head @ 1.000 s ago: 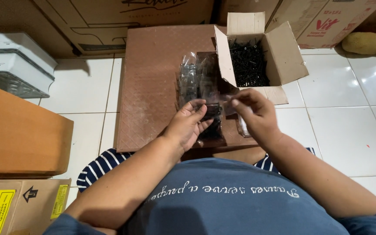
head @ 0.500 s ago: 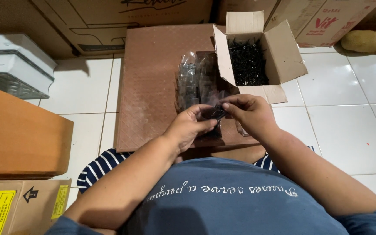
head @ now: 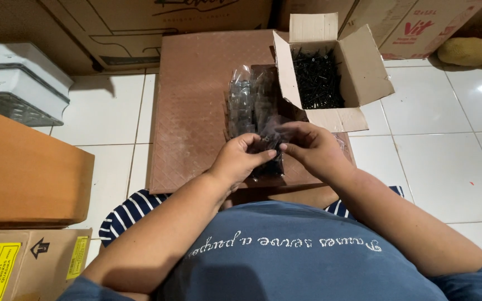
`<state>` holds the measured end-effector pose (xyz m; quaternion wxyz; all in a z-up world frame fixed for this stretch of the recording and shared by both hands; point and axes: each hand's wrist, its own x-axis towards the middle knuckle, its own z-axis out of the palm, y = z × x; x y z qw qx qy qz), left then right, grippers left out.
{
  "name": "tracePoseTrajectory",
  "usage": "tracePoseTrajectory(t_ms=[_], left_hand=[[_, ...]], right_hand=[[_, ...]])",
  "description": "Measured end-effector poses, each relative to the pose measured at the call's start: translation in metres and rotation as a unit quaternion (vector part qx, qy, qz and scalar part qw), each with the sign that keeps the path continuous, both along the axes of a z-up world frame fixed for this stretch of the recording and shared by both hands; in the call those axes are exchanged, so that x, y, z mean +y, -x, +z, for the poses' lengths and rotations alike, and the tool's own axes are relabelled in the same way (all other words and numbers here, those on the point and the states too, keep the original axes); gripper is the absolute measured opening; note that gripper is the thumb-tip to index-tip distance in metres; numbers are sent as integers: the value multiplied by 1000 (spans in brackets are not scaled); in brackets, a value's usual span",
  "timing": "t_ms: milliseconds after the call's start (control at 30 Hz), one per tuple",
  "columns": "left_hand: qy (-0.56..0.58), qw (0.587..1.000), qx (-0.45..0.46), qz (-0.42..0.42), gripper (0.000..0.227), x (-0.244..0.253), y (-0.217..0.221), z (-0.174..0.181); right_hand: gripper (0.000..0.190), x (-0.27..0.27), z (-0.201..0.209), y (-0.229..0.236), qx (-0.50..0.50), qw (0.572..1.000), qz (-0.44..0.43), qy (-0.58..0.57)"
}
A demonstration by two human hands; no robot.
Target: The person sorts through black cable ties in a cardboard box and places them into small plastic bags by hand on a low table.
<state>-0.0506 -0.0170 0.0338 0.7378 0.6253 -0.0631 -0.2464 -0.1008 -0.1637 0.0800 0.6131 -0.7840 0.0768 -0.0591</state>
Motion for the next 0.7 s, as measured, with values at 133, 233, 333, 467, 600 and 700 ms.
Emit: tracePoseTrajectory(t_ms=[133,233,333,467,600,700], left_hand=[[-48,997,-43,-32,34,6,0,2],[-91,993,-47,-64,29,6,-3,-7],[-170,978,-72,-96,32,5,-5,-9],[-223,966,-97,-90,34,5,-7,-14],[-193,976,-98,-1,39,16,-17,-11],[-233,962,-130,51,36,27,-58,-33]], right_hand=[[35,-5,-13,1,12,999,30,1],[36,-12,-24,-1,29,998,51,-8],[38,-12,-23,1,64,997,49,-16],[38,-19,-39,-5,52,997,62,-17],[41,-16,-11,0,65,996,37,-47],[39,-41,-24,-6,30,994,21,-103]])
